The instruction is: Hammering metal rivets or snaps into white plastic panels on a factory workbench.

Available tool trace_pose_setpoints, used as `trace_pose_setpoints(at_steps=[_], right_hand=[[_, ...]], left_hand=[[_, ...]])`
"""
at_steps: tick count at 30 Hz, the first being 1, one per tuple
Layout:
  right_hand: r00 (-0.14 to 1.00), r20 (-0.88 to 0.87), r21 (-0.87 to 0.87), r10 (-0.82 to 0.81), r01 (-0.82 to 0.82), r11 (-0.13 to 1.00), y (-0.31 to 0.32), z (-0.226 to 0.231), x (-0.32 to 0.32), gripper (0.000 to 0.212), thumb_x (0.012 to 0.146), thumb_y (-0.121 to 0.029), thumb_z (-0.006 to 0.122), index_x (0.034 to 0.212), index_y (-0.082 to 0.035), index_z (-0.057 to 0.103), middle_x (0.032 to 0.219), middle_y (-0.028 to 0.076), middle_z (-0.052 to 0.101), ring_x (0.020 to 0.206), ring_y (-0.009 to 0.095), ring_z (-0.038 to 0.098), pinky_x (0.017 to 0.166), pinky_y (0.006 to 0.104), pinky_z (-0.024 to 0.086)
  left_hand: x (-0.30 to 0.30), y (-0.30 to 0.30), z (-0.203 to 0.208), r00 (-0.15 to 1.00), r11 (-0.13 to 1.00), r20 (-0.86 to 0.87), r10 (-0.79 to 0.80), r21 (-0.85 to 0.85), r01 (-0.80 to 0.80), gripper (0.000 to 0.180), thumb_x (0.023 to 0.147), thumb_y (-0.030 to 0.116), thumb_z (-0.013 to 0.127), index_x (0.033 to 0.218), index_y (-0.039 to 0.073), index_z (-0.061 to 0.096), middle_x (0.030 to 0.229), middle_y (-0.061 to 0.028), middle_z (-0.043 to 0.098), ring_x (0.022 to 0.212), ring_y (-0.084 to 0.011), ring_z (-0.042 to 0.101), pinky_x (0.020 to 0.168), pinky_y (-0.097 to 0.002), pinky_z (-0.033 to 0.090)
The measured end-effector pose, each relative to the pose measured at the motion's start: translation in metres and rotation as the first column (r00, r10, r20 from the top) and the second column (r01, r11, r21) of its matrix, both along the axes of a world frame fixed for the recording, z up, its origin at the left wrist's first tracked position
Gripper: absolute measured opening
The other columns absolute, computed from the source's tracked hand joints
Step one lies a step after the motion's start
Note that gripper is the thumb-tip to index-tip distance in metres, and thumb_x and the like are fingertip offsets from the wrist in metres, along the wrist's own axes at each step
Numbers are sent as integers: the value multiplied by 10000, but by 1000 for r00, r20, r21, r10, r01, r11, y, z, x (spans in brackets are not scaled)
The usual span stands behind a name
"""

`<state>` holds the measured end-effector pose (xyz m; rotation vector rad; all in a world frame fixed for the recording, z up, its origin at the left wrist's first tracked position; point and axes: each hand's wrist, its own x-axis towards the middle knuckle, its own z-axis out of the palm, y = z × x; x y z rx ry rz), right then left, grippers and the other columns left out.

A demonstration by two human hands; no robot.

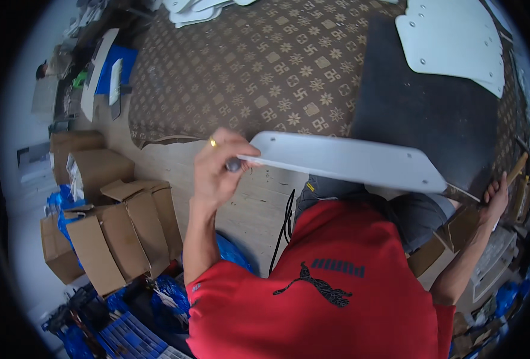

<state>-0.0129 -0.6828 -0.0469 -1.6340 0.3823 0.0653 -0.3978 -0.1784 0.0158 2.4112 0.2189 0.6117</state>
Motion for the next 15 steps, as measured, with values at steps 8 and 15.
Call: trace_pose_setpoints(at_steps=[8,15], right_hand=[[1000,-10,9,-17,17,1000,4,2,-9,286,1027,-327,617,812,-176,503,637,-79,331,483,29,286,394,228,209],[999,-11,-23,-49,48,999,8,7,-4,296,1019,-344,625,808,-178,499,631,-79,348,470,31,296,385,230,214]], left_hand=[[-13,73,27,820,561,-469,327,-602,-568,244,877,198,787,1004,18,682,784,20,608,648,-63,511,532,-217,349],[-30,107,2,679,440,-524,515,-518,-733,316,864,276,823,992,46,648,651,55,525,505,-20,379,459,-211,255]])
